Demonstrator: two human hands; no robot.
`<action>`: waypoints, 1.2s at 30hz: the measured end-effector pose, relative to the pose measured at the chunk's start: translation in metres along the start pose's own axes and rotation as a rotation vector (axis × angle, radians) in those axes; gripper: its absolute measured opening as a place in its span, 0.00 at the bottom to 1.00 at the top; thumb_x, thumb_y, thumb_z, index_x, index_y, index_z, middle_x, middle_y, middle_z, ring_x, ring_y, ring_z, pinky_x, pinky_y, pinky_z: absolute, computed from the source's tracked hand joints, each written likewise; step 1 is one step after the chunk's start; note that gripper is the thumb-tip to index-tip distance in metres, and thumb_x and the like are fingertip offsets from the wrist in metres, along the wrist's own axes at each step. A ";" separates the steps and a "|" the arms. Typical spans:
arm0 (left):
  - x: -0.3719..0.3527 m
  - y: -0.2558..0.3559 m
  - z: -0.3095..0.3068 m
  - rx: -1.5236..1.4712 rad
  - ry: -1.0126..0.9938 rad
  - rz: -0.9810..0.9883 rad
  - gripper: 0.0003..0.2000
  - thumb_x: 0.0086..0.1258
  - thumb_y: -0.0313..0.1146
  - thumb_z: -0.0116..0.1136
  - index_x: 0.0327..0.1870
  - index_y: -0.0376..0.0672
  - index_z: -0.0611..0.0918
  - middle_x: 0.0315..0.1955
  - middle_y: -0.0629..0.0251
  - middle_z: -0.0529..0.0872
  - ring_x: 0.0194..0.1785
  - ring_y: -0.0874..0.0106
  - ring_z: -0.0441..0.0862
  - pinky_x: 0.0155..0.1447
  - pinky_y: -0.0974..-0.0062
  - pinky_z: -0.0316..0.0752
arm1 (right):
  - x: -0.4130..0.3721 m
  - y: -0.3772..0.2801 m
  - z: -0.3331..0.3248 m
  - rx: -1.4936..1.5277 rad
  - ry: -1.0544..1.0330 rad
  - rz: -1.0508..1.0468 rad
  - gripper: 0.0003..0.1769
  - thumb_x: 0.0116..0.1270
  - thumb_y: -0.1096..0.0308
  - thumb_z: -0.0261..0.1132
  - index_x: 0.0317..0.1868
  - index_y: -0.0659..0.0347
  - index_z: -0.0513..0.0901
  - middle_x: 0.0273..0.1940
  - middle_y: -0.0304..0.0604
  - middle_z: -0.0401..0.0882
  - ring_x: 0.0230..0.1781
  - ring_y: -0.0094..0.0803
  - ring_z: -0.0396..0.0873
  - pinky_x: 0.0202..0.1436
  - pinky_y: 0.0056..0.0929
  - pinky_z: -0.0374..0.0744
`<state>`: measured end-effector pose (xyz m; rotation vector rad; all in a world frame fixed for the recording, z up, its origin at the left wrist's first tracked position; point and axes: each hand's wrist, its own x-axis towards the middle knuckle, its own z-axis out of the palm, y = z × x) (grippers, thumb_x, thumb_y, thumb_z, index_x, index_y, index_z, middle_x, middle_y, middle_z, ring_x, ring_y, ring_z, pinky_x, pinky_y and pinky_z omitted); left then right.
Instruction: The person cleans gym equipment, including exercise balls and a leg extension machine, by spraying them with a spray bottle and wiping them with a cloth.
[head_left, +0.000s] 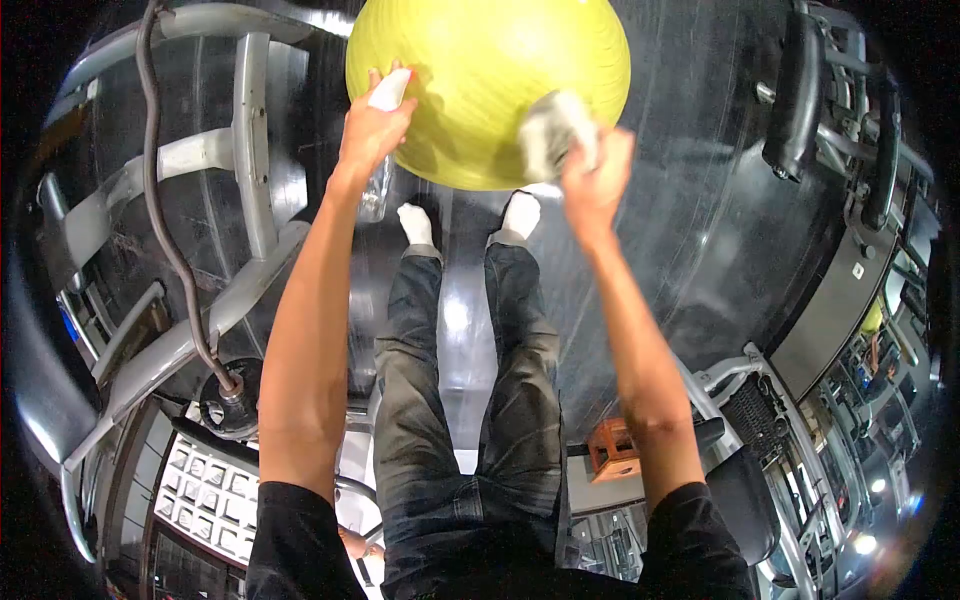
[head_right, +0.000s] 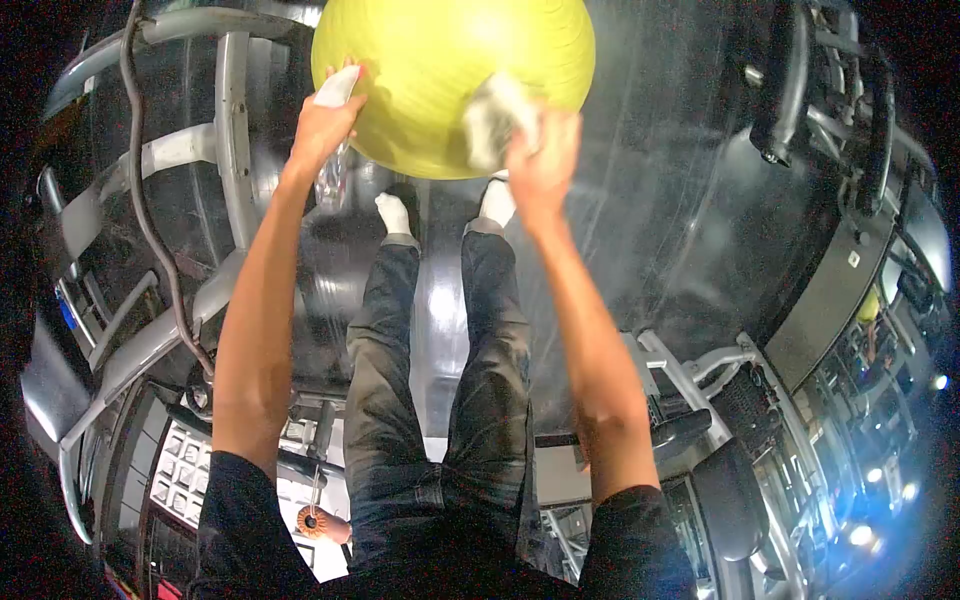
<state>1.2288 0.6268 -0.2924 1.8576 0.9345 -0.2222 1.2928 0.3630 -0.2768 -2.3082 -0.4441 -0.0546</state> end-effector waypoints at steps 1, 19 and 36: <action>-0.008 -0.005 -0.001 -0.006 0.023 -0.035 0.23 0.63 0.36 0.60 0.61 0.44 0.78 0.35 0.64 0.85 0.27 0.78 0.79 0.31 0.78 0.77 | 0.026 0.003 -0.006 -0.007 0.150 -0.013 0.15 0.61 0.74 0.62 0.49 0.67 0.76 0.41 0.51 0.73 0.46 0.45 0.74 0.53 0.36 0.72; -0.048 -0.140 -0.034 -0.337 0.491 -0.329 0.26 0.66 0.47 0.64 0.59 0.39 0.78 0.34 0.68 0.83 0.25 0.78 0.74 0.30 0.77 0.73 | -0.003 0.051 0.014 0.506 0.290 0.699 0.17 0.73 0.65 0.57 0.57 0.64 0.67 0.49 0.46 0.73 0.48 0.31 0.73 0.53 0.30 0.73; 0.006 -0.240 -0.069 -0.347 0.530 -0.290 0.31 0.69 0.55 0.56 0.63 0.39 0.74 0.47 0.62 0.85 0.29 0.80 0.75 0.36 0.78 0.73 | 0.048 0.248 0.122 0.287 -0.066 0.826 0.19 0.70 0.66 0.60 0.60 0.59 0.74 0.52 0.43 0.79 0.49 0.32 0.78 0.53 0.31 0.77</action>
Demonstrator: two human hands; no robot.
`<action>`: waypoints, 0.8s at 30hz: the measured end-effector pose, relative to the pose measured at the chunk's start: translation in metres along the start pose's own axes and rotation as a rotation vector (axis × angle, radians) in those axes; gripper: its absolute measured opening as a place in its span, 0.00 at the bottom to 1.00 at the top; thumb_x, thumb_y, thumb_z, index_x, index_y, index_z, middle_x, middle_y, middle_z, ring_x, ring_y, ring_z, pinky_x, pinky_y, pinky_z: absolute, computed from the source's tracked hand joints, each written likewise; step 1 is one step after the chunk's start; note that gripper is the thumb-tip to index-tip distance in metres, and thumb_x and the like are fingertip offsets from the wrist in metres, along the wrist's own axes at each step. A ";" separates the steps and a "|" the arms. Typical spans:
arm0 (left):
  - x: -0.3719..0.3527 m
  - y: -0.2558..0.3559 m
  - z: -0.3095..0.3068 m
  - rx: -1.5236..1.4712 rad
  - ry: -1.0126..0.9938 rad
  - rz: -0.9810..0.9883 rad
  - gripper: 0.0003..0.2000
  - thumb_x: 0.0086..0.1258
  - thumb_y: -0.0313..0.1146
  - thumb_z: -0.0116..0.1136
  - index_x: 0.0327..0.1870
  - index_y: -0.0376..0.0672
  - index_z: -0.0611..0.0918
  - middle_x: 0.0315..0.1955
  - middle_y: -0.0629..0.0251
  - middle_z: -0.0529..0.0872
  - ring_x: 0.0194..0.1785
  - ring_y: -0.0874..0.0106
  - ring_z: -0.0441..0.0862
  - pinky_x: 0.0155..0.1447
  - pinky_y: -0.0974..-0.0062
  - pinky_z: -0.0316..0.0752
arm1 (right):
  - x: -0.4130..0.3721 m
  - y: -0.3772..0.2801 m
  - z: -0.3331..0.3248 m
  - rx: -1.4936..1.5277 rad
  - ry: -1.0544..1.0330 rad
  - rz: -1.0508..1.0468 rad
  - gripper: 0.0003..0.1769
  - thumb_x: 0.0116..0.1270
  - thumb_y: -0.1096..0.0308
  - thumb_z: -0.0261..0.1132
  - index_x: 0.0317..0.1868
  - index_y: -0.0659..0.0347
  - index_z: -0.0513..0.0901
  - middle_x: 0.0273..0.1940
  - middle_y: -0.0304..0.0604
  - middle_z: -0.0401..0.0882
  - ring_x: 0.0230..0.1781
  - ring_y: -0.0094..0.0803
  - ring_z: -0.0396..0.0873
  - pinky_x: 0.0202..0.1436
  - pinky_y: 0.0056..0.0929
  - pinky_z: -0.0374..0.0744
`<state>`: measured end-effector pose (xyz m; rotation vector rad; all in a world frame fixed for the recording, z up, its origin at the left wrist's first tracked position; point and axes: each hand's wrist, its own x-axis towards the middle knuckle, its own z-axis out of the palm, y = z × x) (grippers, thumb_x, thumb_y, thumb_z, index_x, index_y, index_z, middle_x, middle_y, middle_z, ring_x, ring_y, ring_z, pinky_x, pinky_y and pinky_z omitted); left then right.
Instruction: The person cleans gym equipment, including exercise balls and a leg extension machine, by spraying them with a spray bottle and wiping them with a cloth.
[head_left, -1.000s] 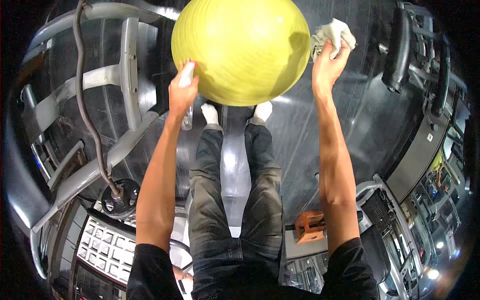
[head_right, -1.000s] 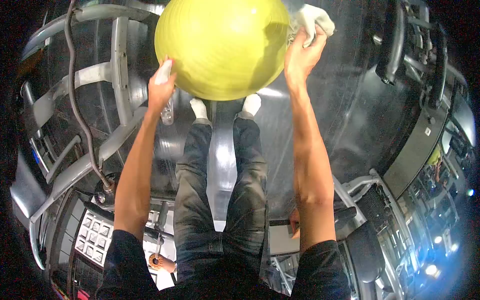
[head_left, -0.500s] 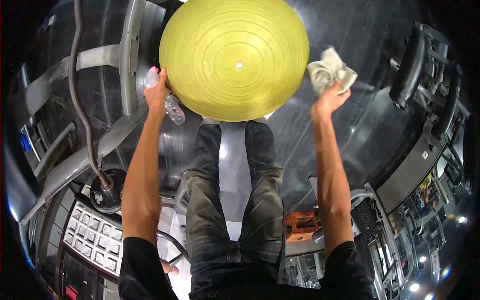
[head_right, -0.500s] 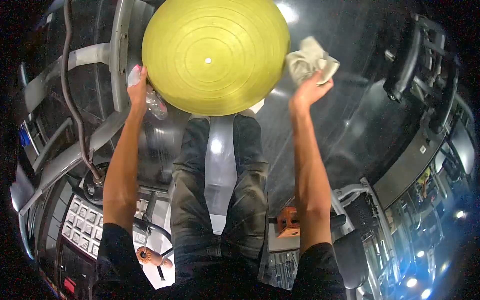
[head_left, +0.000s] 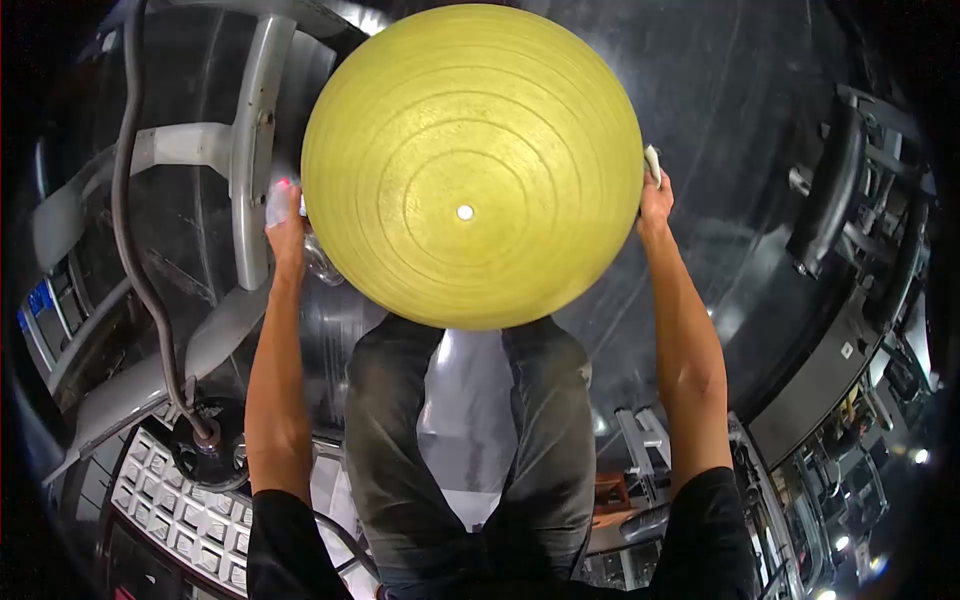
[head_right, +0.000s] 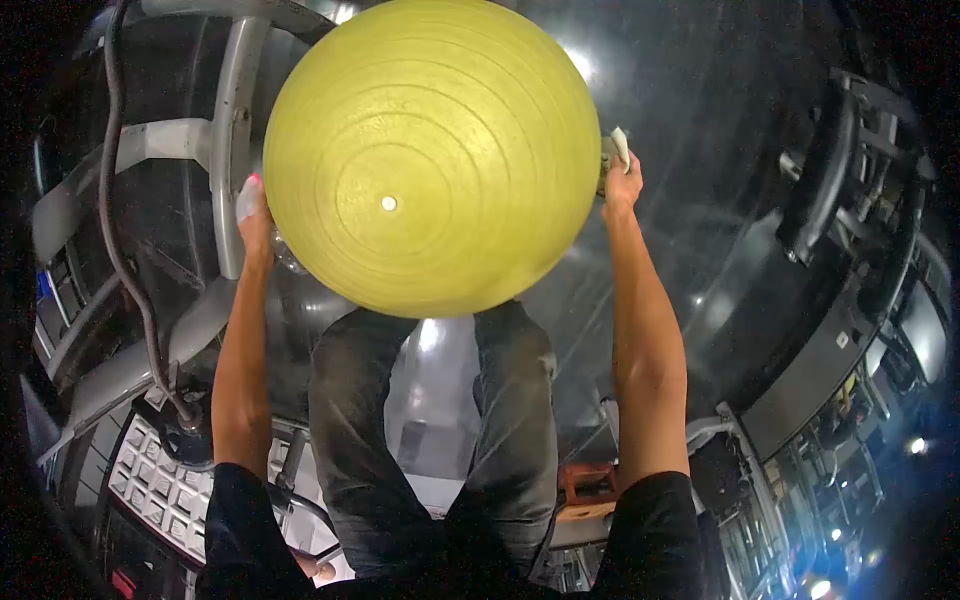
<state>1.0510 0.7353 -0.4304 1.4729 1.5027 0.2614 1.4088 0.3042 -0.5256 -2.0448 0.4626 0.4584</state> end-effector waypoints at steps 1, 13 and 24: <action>0.003 0.002 0.002 0.087 0.016 -0.027 0.30 0.69 0.56 0.55 0.63 0.40 0.75 0.48 0.62 0.85 0.34 0.77 0.78 0.40 0.76 0.74 | 0.006 0.001 0.008 0.039 -0.073 -0.042 0.20 0.71 0.66 0.61 0.61 0.59 0.73 0.50 0.42 0.80 0.47 0.29 0.79 0.49 0.29 0.80; 0.004 0.018 -0.011 -0.050 -0.285 -0.028 0.34 0.71 0.60 0.48 0.68 0.41 0.70 0.60 0.60 0.77 0.63 0.66 0.72 0.66 0.71 0.65 | -0.046 -0.037 0.008 0.092 -0.470 0.238 0.24 0.71 0.54 0.56 0.56 0.65 0.77 0.46 0.44 0.82 0.43 0.29 0.79 0.47 0.28 0.78; -0.129 0.199 -0.116 -0.117 -0.394 0.035 0.29 0.72 0.55 0.52 0.64 0.40 0.75 0.59 0.62 0.78 0.62 0.70 0.73 0.65 0.72 0.65 | -0.167 -0.165 -0.174 0.099 -0.383 0.133 0.24 0.71 0.54 0.56 0.55 0.66 0.78 0.46 0.44 0.82 0.42 0.29 0.79 0.46 0.28 0.77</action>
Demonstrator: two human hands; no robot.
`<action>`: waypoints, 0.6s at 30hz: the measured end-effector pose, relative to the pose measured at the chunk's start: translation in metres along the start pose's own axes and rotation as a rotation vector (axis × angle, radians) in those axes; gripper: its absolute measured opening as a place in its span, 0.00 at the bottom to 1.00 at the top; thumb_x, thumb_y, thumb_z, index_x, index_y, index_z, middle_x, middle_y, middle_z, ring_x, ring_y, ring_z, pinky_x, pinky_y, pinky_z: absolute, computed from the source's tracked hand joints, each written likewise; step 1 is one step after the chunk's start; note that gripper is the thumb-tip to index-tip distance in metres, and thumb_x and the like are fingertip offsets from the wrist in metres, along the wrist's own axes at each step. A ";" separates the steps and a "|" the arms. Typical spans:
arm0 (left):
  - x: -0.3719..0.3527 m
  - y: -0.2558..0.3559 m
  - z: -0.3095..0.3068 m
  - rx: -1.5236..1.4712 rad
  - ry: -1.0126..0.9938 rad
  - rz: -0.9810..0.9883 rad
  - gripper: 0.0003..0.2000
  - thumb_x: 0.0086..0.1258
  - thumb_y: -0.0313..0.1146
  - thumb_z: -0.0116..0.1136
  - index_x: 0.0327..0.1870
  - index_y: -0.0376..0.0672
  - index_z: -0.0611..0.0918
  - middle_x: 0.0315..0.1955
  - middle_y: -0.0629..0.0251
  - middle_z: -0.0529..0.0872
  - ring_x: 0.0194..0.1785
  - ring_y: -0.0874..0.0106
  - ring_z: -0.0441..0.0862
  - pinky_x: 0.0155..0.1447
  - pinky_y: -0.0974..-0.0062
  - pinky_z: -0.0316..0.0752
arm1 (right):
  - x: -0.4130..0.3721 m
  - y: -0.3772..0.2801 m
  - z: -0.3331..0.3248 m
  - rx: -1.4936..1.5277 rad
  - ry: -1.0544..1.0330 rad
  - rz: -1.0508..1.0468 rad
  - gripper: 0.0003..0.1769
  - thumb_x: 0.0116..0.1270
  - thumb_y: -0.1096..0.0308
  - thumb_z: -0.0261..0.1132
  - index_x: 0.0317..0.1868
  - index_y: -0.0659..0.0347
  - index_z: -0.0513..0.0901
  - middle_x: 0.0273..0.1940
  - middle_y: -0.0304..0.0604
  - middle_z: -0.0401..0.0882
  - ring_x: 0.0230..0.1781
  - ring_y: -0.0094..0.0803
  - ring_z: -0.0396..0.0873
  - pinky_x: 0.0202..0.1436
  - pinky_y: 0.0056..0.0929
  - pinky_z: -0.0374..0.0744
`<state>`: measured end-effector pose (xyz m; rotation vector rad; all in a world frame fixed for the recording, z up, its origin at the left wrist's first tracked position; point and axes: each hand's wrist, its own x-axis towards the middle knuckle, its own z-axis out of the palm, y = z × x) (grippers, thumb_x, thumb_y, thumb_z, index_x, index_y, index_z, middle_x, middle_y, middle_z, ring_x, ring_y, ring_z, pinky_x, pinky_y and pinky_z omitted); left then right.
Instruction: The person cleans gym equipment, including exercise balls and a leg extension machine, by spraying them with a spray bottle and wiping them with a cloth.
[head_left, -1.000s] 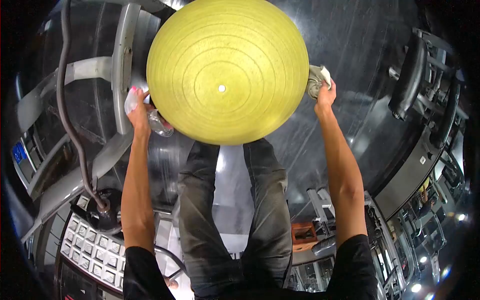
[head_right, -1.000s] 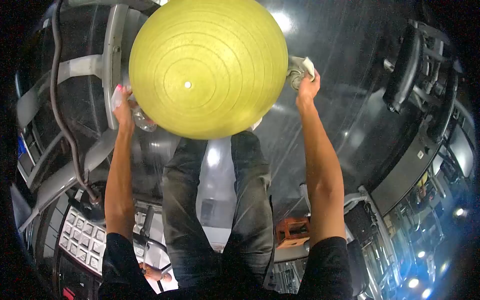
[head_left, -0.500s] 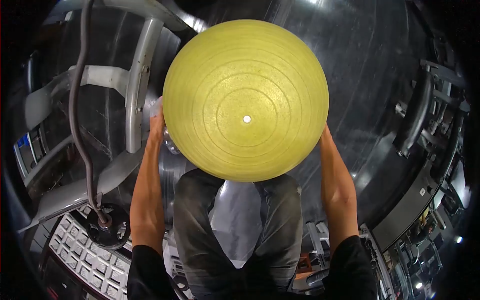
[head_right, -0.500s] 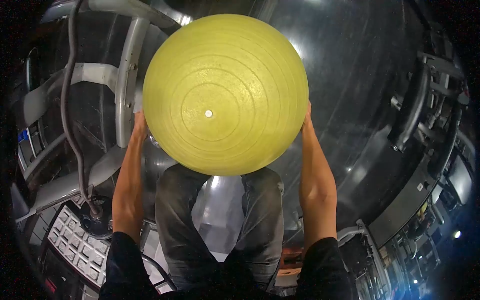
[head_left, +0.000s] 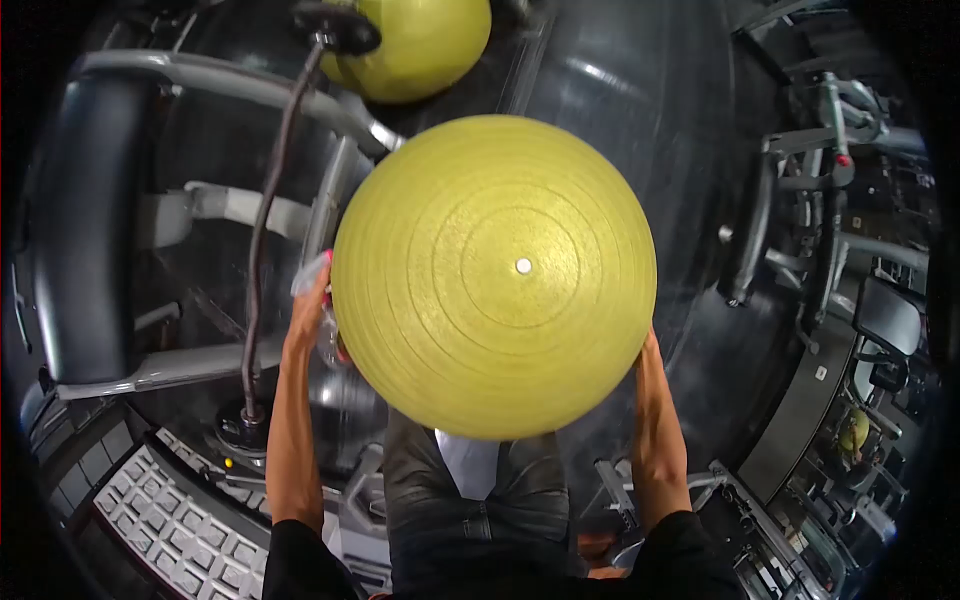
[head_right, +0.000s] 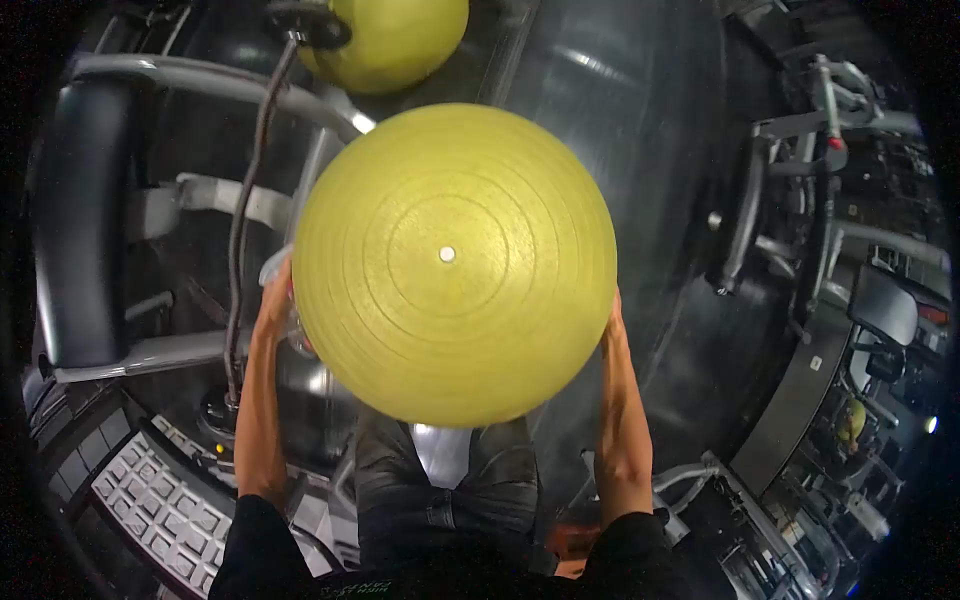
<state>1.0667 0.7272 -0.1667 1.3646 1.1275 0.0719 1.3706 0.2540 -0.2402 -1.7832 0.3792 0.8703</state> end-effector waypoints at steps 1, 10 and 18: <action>-0.015 0.012 -0.004 0.008 -0.044 0.031 0.29 0.72 0.54 0.52 0.64 0.40 0.75 0.58 0.63 0.78 0.61 0.70 0.73 0.64 0.73 0.65 | -0.018 -0.014 -0.012 0.004 0.007 -0.020 0.24 0.71 0.54 0.56 0.55 0.66 0.78 0.45 0.44 0.82 0.42 0.29 0.79 0.46 0.28 0.77; -0.139 0.128 -0.009 -0.041 -0.119 0.491 0.42 0.65 0.68 0.48 0.67 0.37 0.70 0.60 0.60 0.75 0.62 0.67 0.72 0.63 0.70 0.68 | -0.155 -0.111 -0.087 0.121 0.087 -0.233 0.24 0.71 0.54 0.55 0.55 0.66 0.78 0.45 0.44 0.82 0.41 0.28 0.78 0.45 0.28 0.77; -0.185 0.208 -0.013 0.087 0.025 0.565 0.25 0.70 0.47 0.58 0.60 0.38 0.76 0.33 0.71 0.81 0.34 0.80 0.74 0.37 0.76 0.70 | -0.243 -0.140 -0.084 0.212 0.150 -0.346 0.24 0.71 0.54 0.54 0.54 0.66 0.79 0.44 0.43 0.82 0.40 0.28 0.78 0.44 0.28 0.77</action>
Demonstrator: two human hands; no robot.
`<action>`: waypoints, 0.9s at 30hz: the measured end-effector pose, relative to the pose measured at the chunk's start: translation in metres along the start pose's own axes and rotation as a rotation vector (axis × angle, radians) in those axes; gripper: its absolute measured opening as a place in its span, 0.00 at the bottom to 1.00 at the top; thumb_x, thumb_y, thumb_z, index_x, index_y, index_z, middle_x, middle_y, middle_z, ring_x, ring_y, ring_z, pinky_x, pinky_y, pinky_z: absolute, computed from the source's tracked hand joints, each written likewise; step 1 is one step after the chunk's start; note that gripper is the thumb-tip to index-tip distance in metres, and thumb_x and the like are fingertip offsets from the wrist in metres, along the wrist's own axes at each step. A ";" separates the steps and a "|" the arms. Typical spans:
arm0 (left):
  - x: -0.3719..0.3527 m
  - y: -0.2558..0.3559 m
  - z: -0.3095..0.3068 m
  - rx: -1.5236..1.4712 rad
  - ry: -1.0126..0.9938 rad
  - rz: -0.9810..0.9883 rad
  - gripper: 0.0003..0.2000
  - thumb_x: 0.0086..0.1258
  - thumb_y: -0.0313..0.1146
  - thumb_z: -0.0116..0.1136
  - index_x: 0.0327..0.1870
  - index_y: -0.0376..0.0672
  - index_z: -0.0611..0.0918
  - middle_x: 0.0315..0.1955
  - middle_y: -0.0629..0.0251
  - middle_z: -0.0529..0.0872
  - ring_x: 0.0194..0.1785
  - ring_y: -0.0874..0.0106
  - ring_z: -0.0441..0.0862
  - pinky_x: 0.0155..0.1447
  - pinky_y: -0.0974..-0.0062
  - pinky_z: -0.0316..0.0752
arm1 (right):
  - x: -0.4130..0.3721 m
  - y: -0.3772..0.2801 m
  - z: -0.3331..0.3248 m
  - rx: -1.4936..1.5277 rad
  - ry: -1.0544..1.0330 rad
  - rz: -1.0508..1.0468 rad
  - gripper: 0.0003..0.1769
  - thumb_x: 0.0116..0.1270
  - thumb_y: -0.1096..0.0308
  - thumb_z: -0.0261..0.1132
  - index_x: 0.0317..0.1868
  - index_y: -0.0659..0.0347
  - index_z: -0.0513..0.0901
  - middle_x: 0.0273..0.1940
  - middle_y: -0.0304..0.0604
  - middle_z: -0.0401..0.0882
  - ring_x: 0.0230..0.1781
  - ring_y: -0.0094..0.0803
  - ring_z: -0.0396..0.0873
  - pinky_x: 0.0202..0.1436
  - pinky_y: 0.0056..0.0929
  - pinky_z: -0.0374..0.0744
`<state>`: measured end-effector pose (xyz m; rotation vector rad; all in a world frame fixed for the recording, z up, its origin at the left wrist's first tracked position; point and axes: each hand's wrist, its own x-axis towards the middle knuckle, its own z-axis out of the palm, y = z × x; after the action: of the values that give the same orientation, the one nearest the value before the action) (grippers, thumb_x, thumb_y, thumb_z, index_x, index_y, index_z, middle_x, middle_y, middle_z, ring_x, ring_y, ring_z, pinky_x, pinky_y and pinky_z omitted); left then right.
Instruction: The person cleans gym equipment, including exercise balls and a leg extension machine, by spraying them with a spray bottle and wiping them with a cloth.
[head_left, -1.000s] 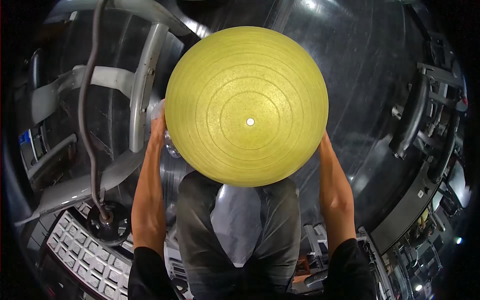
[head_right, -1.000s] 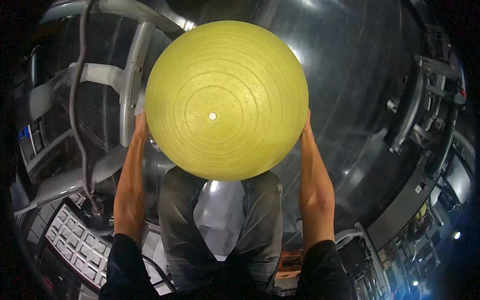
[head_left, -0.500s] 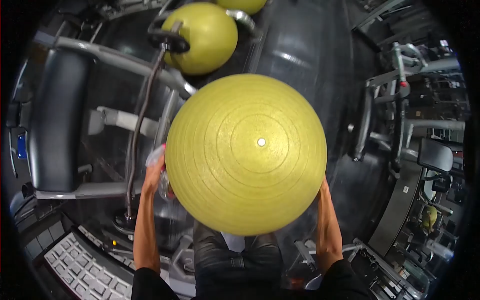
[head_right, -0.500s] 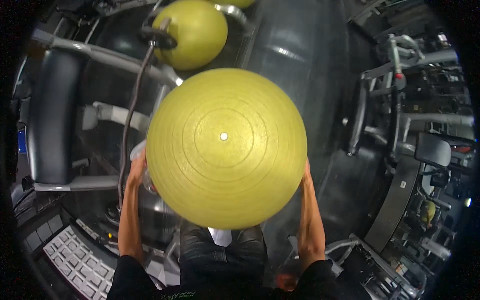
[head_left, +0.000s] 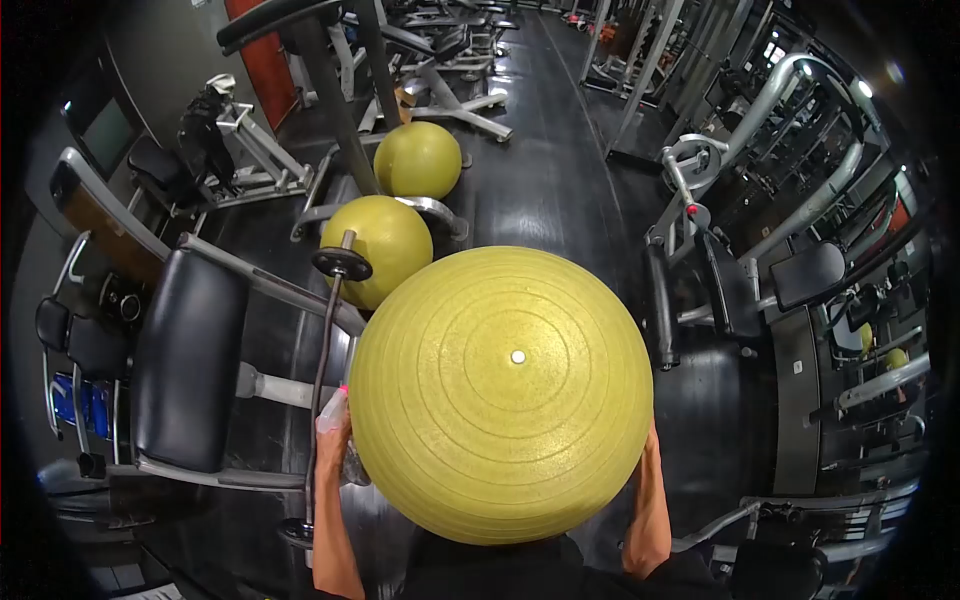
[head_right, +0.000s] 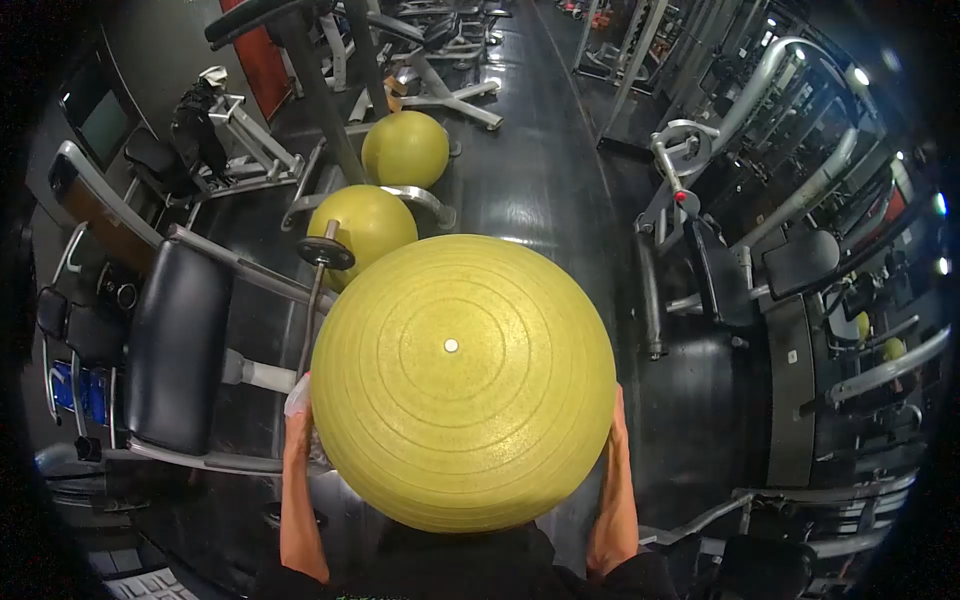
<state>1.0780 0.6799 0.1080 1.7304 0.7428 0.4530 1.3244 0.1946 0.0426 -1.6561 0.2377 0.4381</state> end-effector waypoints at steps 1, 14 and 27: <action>-0.001 0.006 -0.008 -0.027 -0.020 -0.037 0.24 0.69 0.47 0.59 0.58 0.38 0.77 0.32 0.72 0.81 0.34 0.80 0.73 0.37 0.77 0.69 | -0.008 -0.004 0.005 0.008 0.000 -0.008 0.24 0.71 0.54 0.54 0.54 0.67 0.79 0.44 0.43 0.82 0.40 0.28 0.78 0.44 0.28 0.77; -0.069 -0.001 -0.074 -0.293 0.190 -0.209 0.26 0.68 0.47 0.61 0.61 0.41 0.77 0.39 0.75 0.81 0.38 0.81 0.74 0.41 0.79 0.70 | 0.009 -0.050 0.091 -0.020 -0.264 -0.099 0.24 0.72 0.54 0.54 0.53 0.67 0.79 0.43 0.43 0.82 0.39 0.27 0.77 0.42 0.28 0.77; -0.266 -0.015 0.003 -0.499 0.888 -0.469 0.32 0.66 0.52 0.61 0.66 0.41 0.72 0.57 0.63 0.79 0.58 0.70 0.75 0.61 0.69 0.67 | 0.064 -0.129 0.190 -0.320 -0.875 -0.201 0.25 0.73 0.53 0.52 0.55 0.67 0.78 0.46 0.43 0.82 0.43 0.27 0.77 0.46 0.28 0.76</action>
<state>0.8837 0.4982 0.1126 0.7950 1.4690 0.9925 1.4064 0.4061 0.1170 -1.6167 -0.6704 1.0312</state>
